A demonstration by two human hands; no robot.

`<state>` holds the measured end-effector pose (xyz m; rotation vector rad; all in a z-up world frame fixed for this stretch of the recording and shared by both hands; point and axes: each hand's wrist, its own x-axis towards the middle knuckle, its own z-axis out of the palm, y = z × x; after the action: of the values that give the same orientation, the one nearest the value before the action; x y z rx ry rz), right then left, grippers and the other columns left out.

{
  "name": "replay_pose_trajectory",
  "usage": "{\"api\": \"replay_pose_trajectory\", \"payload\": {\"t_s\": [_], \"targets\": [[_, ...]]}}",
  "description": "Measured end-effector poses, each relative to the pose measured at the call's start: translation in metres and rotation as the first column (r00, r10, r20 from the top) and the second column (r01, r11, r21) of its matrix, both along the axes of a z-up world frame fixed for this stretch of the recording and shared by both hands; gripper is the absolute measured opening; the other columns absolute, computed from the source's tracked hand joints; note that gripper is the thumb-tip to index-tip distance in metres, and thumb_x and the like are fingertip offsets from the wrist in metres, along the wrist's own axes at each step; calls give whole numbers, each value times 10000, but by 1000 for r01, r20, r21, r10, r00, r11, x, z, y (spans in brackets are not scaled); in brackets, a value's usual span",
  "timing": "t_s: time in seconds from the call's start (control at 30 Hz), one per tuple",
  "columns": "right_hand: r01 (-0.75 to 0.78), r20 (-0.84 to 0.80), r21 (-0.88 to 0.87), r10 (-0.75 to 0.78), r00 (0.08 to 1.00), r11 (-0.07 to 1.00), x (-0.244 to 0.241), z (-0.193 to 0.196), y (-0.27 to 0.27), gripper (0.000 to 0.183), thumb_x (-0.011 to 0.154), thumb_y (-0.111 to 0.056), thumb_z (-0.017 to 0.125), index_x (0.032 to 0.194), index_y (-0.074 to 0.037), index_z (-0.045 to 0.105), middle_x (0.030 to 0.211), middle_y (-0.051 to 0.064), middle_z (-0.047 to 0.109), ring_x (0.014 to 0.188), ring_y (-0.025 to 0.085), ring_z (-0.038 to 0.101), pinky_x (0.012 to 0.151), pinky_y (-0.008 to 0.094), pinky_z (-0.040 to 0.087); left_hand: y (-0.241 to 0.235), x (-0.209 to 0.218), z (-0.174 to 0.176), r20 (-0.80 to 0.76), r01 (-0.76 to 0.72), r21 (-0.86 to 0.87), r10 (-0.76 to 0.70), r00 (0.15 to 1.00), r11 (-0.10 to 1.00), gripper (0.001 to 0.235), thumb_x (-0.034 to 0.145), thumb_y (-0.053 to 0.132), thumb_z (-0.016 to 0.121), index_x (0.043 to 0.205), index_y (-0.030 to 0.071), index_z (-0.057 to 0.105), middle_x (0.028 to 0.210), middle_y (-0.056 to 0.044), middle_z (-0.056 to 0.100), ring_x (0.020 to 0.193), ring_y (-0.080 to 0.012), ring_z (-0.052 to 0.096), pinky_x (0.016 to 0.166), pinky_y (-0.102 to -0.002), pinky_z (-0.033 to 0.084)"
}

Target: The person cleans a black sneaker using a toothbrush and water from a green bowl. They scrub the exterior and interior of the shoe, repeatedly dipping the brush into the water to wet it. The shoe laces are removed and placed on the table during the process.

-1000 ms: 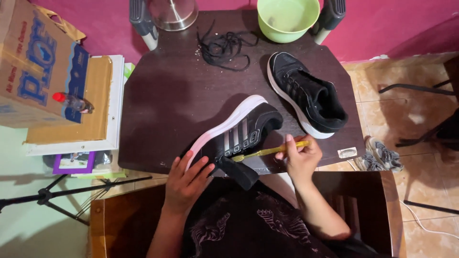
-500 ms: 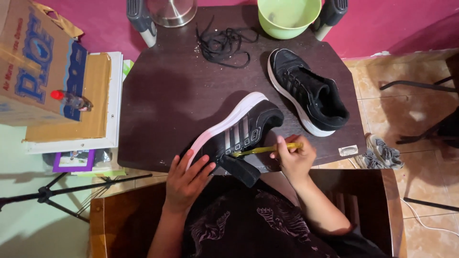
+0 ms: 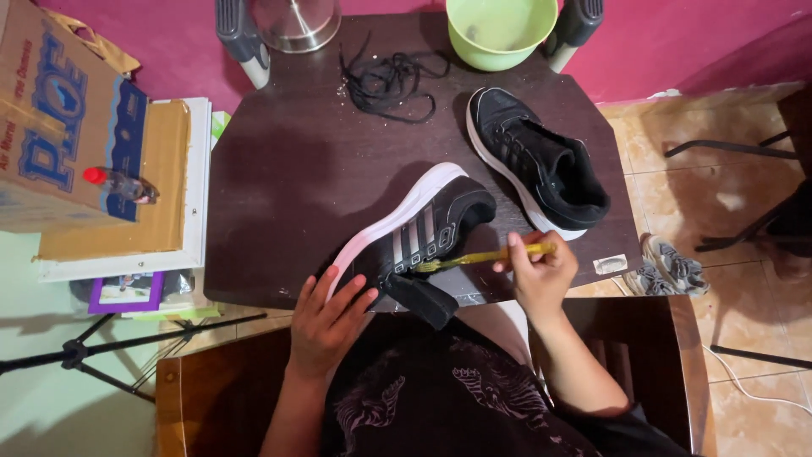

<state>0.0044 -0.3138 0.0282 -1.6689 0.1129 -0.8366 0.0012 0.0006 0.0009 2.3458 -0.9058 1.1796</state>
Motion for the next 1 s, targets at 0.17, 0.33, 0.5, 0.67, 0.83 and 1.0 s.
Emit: {"api": "replay_pose_trajectory", "payload": {"t_s": [0.17, 0.33, 0.5, 0.67, 0.83, 1.0], "targets": [[283, 19, -154, -284, 959, 947, 3, -13, -40, 338, 1012, -46, 760, 813, -64, 487, 662, 114, 570, 543, 206, 604, 480, 323, 477, 8, -7, 5, -133, 71, 95, -58, 989, 993, 318, 1011, 253, 753, 1320, 255, 681, 1391, 17, 641, 1331, -349, 586, 1145, -496, 428], [-70, 53, -122, 76, 996, 990, -4, 0, -40, 372, 1050, 12, 640, 769, -74, 413, 616, 155, 611, 526, 214, 700, 404, 235, 550, 9, -4, 5, -139, 76, 89, -64, 988, 993, 372, 1011, 186, 760, 1360, 252, 650, 1408, 16, 628, 1363, -354, 558, 1179, -498, 400], [95, 160, 52, -102, 982, 994, 2, -11, -25, 310, 962, 83, 763, 792, 52, 505, 572, 123, 522, 429, 247, 610, 430, 342, 490, 2, 4, 2, -50, 16, -21, -17, 999, 1000, 297, 1036, 384, 582, 1289, 326, 727, 1372, 49, 687, 1335, -319, 599, 1184, -473, 364], [282, 294, -106, -241, 925, 954, 11, -27, -54, 341, 940, 45, 848, 787, 57, 543, 643, 222, 581, 480, 290, 627, 493, 333, 477, 3, 6, 4, -115, 39, -53, -45, 992, 998, 335, 1024, 421, 589, 1315, 316, 717, 1413, 57, 660, 1374, -308, 565, 1190, -468, 354], [368, 287, -415, -264, 921, 832, -1, -43, -63, 325, 854, 39, 911, 734, 39, 608, 644, 225, 612, 535, 381, 620, 544, 318, 466, 0, 3, 12, -143, 34, -79, -45, 989, 996, 334, 974, 428, 667, 1276, 303, 738, 1373, 34, 687, 1350, -334, 587, 1131, -450, 418], [279, 340, -439, -130, 932, 854, -2, 1, -79, 382, 943, -122, 929, 754, 9, 624, 777, 181, 726, 574, 276, 610, 628, 300, 493, -2, -1, 14, -198, 102, -154, -132, 971, 983, 332, 909, 365, 765, 1222, 256, 779, 1339, -2, 700, 1313, -366, 598, 1045, -426, 483]]}}
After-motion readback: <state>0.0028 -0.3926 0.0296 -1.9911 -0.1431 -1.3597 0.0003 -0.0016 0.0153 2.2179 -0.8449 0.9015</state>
